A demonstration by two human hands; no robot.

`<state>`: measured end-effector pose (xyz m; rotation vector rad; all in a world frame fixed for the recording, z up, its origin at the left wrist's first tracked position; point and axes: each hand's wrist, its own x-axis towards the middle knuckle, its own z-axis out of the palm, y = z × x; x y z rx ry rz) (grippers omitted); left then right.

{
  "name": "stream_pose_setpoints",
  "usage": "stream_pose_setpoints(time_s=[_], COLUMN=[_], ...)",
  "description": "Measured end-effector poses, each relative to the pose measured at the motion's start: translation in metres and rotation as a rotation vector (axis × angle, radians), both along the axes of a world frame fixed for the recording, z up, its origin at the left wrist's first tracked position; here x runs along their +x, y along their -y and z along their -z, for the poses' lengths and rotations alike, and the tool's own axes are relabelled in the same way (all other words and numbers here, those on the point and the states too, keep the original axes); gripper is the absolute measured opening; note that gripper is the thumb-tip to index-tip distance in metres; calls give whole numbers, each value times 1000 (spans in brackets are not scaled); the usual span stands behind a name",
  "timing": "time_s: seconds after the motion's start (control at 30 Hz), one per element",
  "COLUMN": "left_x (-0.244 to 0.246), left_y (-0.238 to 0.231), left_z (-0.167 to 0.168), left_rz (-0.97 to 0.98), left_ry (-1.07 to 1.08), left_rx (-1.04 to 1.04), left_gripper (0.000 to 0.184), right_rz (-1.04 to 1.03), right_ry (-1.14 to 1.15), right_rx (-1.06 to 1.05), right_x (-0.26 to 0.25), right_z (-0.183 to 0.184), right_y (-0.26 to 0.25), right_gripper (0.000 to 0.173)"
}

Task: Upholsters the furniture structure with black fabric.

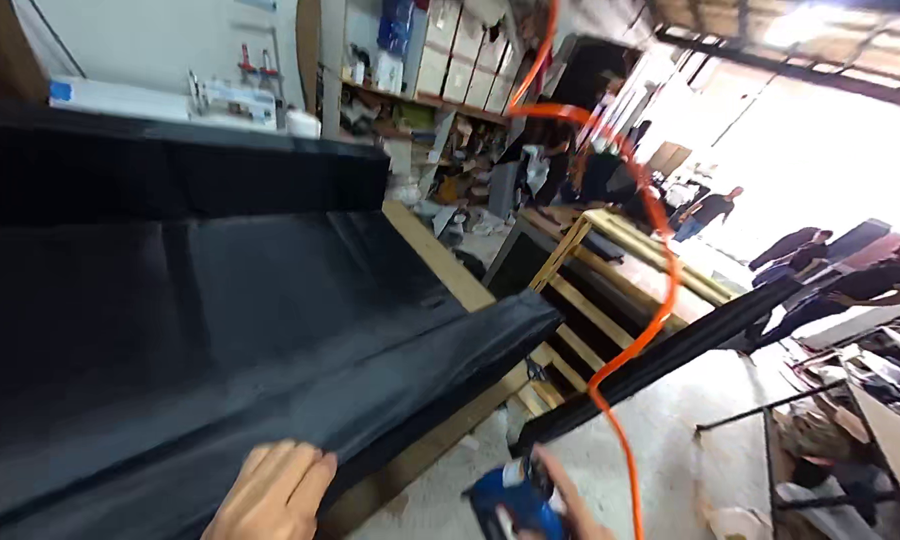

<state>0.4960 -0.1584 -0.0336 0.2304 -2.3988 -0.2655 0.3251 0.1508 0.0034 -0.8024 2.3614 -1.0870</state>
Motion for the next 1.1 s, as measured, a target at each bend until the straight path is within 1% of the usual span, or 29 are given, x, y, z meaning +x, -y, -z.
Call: stream_pose_setpoints(time_s=[0.07, 0.13, 0.27, 0.37, 0.47, 0.7, 0.77, 0.9, 0.97, 1.03, 1.1], left_x=[6, 7, -2, 1, 7, 7, 7, 6, 6, 9, 21], left_y=[0, 3, 12, 13, 14, 23, 26, 31, 32, 36, 43], left_z=[13, 16, 6, 7, 15, 1, 1, -1, 0, -1, -10], left_rz=[35, 59, 11, 74, 162, 273, 309, 352, 358, 341, 277], left_ry=[-36, -43, -118, -130, -96, 71, 76, 43, 25, 52, 178], left_rx=[2, 28, 75, 99, 82, 58, 62, 110, 142, 215, 302], left_gripper=[25, 28, 24, 24, 24, 26, 27, 28, 27, 22, 18], right_rz=[68, 121, 151, 129, 111, 79, 68, 18, 36, 91, 118], right_ry=[54, 64, 32, 13, -14, -108, -152, -302, -308, -294, -303], right_rx=[2, -28, -108, -127, -80, 61, 121, 311, 319, 275, 226], right_x=[6, 3, -9, -24, -36, -30, -27, -21, -12, 1, 15], right_z=[-18, -35, -53, -63, -75, -87, -88, -85, -92, -100, -102], right_y=[5, 14, 33, 49, 67, 109, 118, 127, 126, 121, 114], right_gripper=[88, 89, 86, 83, 82, 80, 80, 78, 75, 75, 77])
